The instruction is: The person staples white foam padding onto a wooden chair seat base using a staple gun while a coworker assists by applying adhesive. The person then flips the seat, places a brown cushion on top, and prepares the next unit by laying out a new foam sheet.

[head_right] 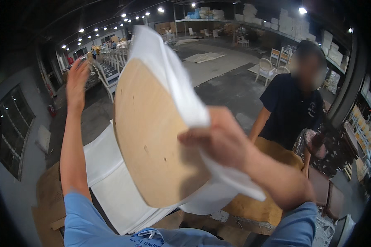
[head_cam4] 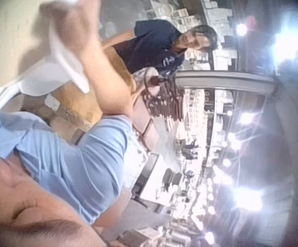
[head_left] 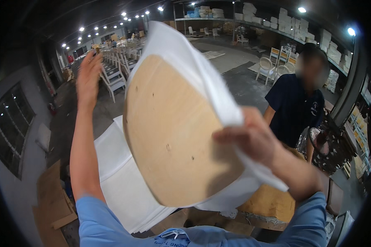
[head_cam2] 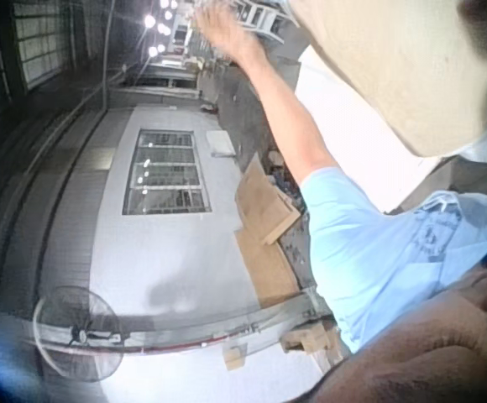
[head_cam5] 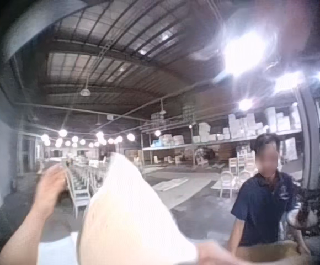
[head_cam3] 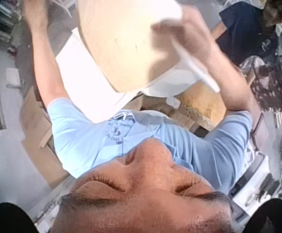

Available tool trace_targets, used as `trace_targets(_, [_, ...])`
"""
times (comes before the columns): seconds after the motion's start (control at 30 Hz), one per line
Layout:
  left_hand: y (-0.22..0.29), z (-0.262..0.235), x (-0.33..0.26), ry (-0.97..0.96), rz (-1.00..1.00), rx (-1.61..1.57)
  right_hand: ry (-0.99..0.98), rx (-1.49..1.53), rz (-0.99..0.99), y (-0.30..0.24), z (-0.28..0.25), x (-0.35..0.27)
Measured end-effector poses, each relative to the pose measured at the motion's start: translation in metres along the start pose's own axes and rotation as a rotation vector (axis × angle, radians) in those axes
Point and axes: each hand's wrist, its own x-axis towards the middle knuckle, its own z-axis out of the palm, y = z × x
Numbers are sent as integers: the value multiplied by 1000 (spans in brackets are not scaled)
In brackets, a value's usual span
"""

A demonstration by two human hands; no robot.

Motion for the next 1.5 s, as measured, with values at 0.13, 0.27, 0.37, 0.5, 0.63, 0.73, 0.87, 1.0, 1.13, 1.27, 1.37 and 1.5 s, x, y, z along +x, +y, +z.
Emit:
trace_targets(0.13, [-96,-102,-117,335,-572,-63,279,231,-24,-70,-19,-15])
trace_targets(0.27, [-155,-42,-281,409,-1082,-678,299,269,-193,-84,-32,6])
trace_targets(0.37, [-151,7,-326,391,-1115,-1034,373,364,-147,-93,-42,1])
trace_targets(0.5, [-137,64,-333,317,-1093,-1284,474,328,-45,-79,-80,-15])
trace_targets(0.63, [-117,108,-337,210,-1121,-1402,671,128,111,-35,-112,-56])
trace_targets(0.73, [-91,149,-350,106,-1176,-1463,767,45,242,10,-135,-102])
trace_targets(0.87, [-63,176,-367,-56,-1242,-1443,807,134,330,84,-147,-154])
trace_targets(1.0, [-14,238,-402,-259,-1266,-1422,807,167,373,152,-198,-232])
trace_targets(1.13, [9,257,-417,-378,-1375,-1263,915,231,298,203,-219,-258])
trace_targets(1.27, [35,297,-439,-394,-1432,-1159,855,389,348,227,-262,-305])
trace_targets(1.37, [39,317,-448,-426,-1442,-1111,778,506,392,245,-284,-331])
trace_targets(1.5, [57,348,-450,-463,-1464,-1140,815,480,420,262,-306,-356])
